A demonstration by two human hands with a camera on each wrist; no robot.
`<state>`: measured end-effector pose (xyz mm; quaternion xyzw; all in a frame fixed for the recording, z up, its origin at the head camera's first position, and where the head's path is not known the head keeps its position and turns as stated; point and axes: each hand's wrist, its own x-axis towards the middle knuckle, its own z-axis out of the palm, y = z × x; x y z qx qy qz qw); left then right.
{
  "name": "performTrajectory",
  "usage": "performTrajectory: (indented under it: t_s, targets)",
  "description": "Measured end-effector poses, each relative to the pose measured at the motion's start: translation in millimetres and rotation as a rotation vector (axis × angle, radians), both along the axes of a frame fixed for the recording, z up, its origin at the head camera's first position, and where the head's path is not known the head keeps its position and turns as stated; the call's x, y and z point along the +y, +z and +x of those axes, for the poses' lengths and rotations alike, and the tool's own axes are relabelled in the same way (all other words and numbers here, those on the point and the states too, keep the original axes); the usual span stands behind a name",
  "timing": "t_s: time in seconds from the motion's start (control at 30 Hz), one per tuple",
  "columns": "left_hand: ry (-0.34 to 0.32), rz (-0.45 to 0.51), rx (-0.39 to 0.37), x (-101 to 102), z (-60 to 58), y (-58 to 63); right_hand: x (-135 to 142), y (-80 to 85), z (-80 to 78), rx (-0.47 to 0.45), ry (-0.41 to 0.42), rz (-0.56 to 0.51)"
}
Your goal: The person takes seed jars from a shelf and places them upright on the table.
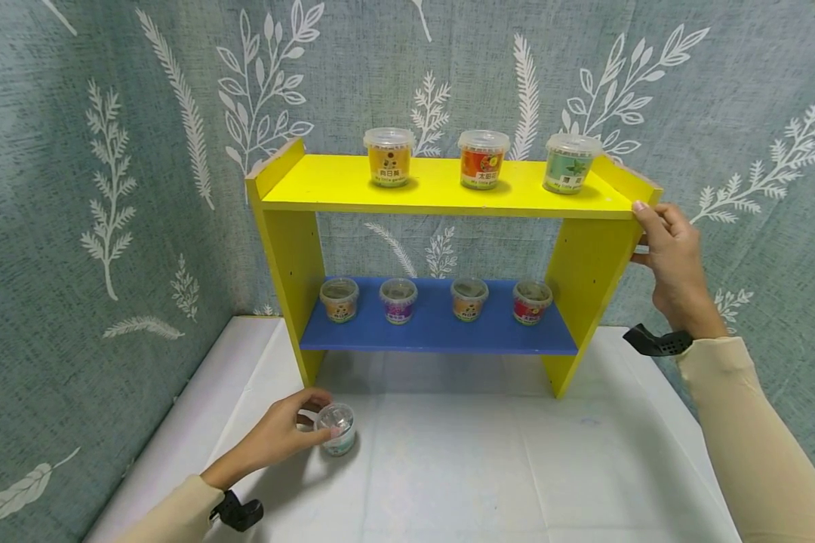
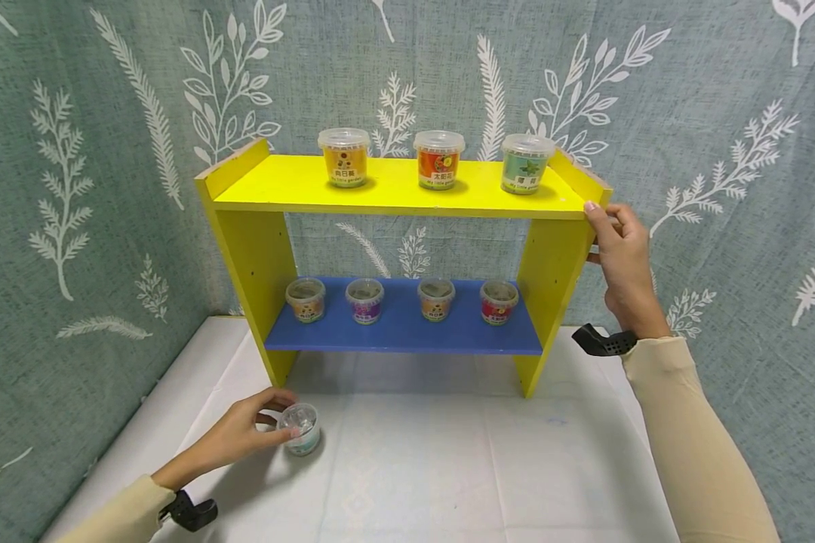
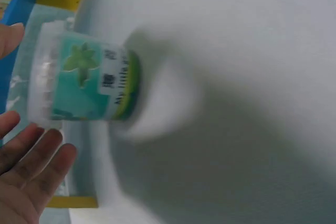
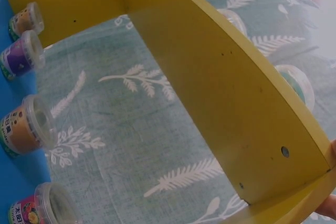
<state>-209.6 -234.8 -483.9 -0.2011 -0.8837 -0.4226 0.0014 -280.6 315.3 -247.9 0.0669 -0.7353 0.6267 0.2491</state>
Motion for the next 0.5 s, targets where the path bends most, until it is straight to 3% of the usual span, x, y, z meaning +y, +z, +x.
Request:
performTrajectory:
  t_s: [0.23, 0.5]
  targets:
    - [0.045, 0.044, 0.055, -2, -6.4, 23.2, 0, -0.6, -0.7, 0.000, -0.006, -0.001]
    - [0.050, 0.049, 0.154, -3, -15.2, 55.3, 0, -0.9, -1.6, -0.003, -0.006, -0.008]
